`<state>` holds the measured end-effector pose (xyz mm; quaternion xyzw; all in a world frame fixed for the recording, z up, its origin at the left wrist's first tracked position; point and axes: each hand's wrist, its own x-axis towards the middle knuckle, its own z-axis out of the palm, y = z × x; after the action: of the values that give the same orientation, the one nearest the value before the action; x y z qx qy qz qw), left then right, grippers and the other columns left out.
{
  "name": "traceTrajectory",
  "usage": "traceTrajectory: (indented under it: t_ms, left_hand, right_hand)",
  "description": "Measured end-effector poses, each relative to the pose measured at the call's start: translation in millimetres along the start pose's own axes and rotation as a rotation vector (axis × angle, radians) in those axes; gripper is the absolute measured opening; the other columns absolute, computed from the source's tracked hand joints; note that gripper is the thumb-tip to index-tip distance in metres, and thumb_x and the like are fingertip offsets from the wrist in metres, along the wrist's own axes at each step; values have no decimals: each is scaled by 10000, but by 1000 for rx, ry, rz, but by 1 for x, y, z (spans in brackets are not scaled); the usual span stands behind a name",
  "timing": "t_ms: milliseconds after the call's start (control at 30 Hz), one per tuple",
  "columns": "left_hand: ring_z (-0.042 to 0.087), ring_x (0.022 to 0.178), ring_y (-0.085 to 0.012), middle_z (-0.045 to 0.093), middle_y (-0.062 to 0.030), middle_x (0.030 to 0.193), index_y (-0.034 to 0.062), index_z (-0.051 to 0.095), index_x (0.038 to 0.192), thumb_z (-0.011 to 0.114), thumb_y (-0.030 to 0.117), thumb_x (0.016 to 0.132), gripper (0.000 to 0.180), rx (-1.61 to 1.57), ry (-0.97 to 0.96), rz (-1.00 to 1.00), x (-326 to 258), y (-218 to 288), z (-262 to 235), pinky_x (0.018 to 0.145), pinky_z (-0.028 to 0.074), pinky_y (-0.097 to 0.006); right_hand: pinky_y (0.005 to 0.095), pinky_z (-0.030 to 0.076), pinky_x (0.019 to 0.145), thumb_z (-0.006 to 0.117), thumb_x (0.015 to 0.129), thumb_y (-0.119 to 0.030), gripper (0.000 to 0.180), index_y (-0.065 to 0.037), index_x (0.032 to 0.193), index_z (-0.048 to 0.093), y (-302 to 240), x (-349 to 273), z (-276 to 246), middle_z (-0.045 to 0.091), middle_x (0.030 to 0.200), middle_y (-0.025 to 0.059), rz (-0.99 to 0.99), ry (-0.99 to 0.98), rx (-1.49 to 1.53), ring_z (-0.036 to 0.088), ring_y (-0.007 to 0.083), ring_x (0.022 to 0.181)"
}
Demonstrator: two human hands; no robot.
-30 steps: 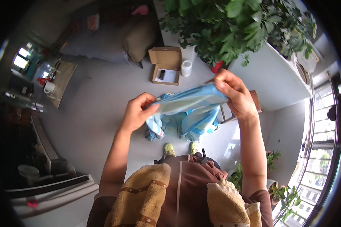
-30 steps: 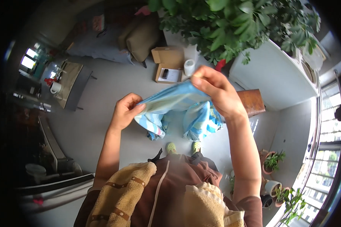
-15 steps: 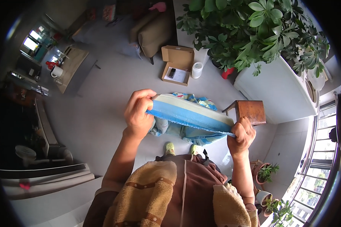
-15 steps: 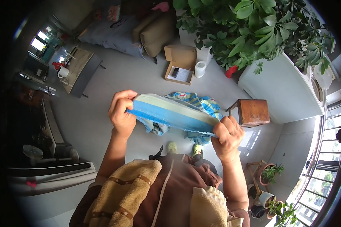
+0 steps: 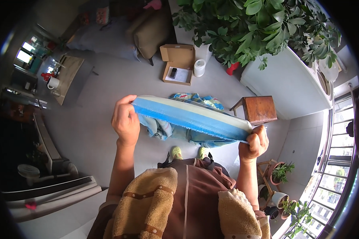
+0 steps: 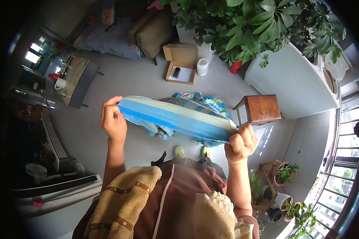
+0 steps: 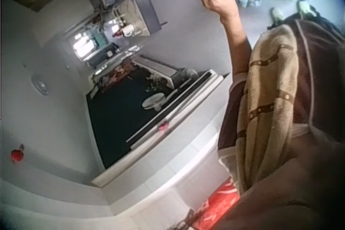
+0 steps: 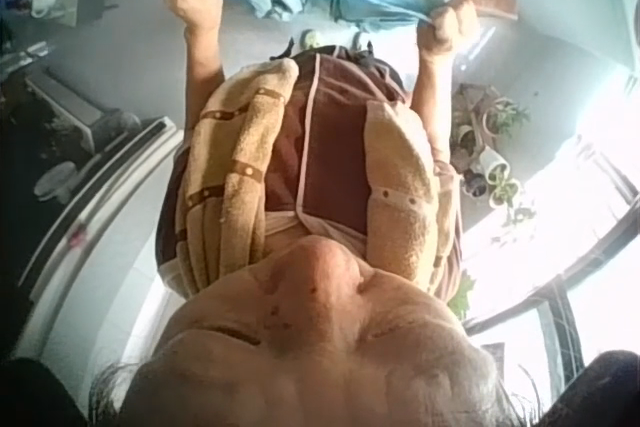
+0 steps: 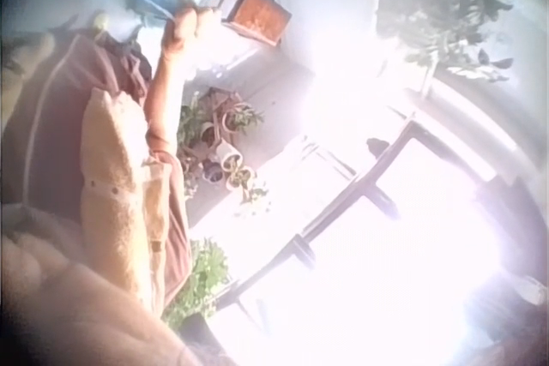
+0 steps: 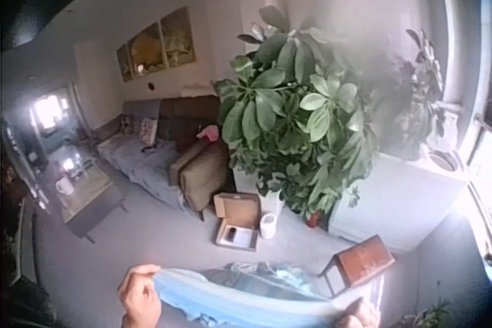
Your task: The person holds a blue and white patterned cloth by its edges, turning and examining the fabric by hand.
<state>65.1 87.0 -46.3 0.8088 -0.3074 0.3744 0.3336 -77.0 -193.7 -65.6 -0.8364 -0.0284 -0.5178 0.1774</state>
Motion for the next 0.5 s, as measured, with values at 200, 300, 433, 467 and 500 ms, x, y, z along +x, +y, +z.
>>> traceTrajectory:
  t_ms: [200,300,433,467,500]
  left_hand:
    - [591,760,-260,585,-101,862,35,587,901,496,-61,735,212,112,4,-130,-11,-17,13,659,482,-325]
    - [595,748,-246,588,-80,868,62,614,914,515,-35,746,218,72,-49,-176,-13,-21,18,635,483,-316]
    - [586,762,-165,601,-80,901,18,598,921,506,-58,791,176,-255,-75,-302,-15,-12,20,649,467,-255]
    - [580,771,-147,603,-83,907,2,586,929,508,-55,804,158,-480,-43,-391,-14,-6,20,671,467,-245]
    - [580,771,-147,603,-83,907,2,586,929,508,-55,804,158,-485,-43,-393,-11,0,16,671,467,-245]
  right_hand:
    - [242,281,426,504,529,123,310,-70,589,270,14,-4,-10,347,572,60,83,52,-53,348,184,473]
    - [223,276,462,472,571,154,313,-60,613,247,20,-1,-10,326,595,56,226,89,-25,300,168,507]
    - [163,233,563,373,600,166,255,-56,645,255,42,-3,-9,269,628,9,416,161,94,256,103,582]
    - [160,219,565,354,591,159,249,-59,655,254,45,-1,-10,252,643,1,443,134,130,241,101,591]
    - [181,279,554,409,606,137,223,-48,637,287,58,-4,-13,304,612,23,443,43,85,303,139,560]
